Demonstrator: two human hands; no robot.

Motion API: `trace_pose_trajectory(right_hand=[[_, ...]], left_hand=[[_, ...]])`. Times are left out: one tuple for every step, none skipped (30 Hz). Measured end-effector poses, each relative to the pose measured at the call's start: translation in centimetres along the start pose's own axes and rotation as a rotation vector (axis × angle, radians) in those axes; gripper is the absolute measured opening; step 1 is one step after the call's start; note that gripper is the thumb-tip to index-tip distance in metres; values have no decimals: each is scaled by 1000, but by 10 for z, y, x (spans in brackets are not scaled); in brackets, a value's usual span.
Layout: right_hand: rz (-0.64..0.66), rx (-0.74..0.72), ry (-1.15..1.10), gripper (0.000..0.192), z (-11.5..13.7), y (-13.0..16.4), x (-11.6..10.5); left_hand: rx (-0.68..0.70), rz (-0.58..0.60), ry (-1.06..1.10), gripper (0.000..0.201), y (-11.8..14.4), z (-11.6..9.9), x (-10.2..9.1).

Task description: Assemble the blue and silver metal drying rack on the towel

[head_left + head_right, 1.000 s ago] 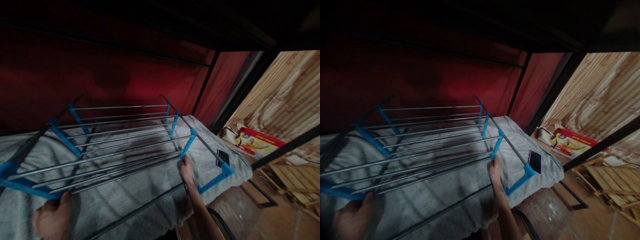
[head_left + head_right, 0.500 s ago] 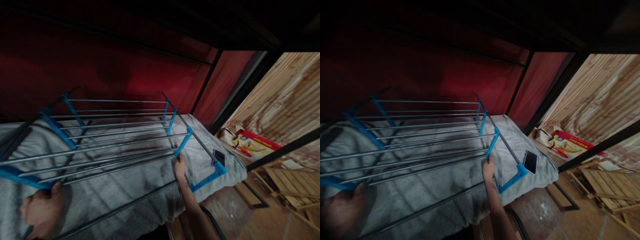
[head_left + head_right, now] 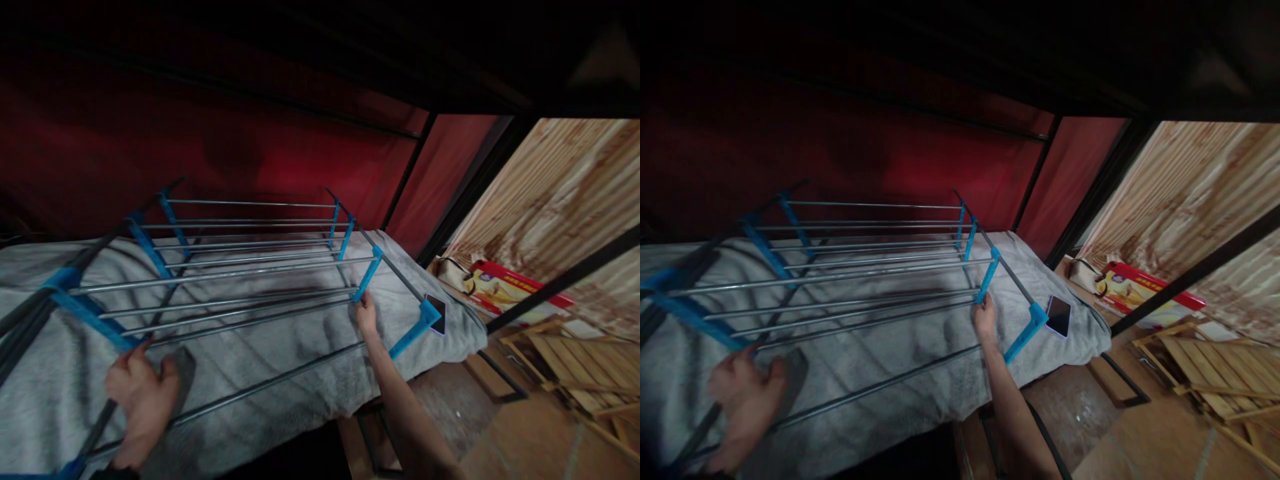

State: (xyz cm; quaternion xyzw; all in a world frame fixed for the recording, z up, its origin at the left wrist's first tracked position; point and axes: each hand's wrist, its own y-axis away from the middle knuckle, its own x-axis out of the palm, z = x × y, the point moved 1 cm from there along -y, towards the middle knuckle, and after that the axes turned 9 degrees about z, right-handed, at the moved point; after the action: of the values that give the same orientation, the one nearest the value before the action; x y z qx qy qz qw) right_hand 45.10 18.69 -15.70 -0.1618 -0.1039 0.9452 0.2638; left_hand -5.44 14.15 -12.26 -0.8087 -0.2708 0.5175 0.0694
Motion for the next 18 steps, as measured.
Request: trace_pose_trajectory(right_hand=[[0,6,7,45,2,-1,-1],[-2,16,15,43,4,-3,-2],[-3,25,24,41,6,-4,-3],[0,31,32,41,8,-6,-4],[3,34,39,41,10,-8,-5],[6,37,45,41,12,-10,-7],[10,38,49,40,14,-11,-8],[13,38,53,39,16,-13,-9],[16,38,57,38,17,-13,-10],[19,36,60,35,18,-14,-11],[22,34,62,33,19,-15,-11],[23,31,64,31,19,-15,-12],[22,29,66,29,19,-15,-12],[21,26,67,27,19,-16,-12],[20,23,67,26,18,-16,-12],[18,21,66,25,17,-17,-11],[16,18,65,25,16,-17,-10],[15,15,63,24,15,-18,-10]], left_hand=[[96,8,11,55,5,-13,-1],[193,19,28,51,9,-27,-1],[286,40,47,48,10,-40,0],[374,70,68,46,10,-53,3],[457,109,83,45,9,-65,7],[525,143,91,45,7,-77,11],[578,165,91,45,4,-88,17],[611,181,82,45,2,-99,23],[632,193,72,44,0,-109,29],[650,211,62,44,-1,-118,35],[664,237,52,43,-2,-127,41],[678,267,46,42,-3,-135,47],[696,300,45,41,-3,-143,52],[715,332,47,41,-3,-150,55],[734,364,51,41,-2,-157,57],[756,397,60,42,0,-164,58],[790,435,73,42,4,-170,57],[843,478,87,43,8,-176,55]])
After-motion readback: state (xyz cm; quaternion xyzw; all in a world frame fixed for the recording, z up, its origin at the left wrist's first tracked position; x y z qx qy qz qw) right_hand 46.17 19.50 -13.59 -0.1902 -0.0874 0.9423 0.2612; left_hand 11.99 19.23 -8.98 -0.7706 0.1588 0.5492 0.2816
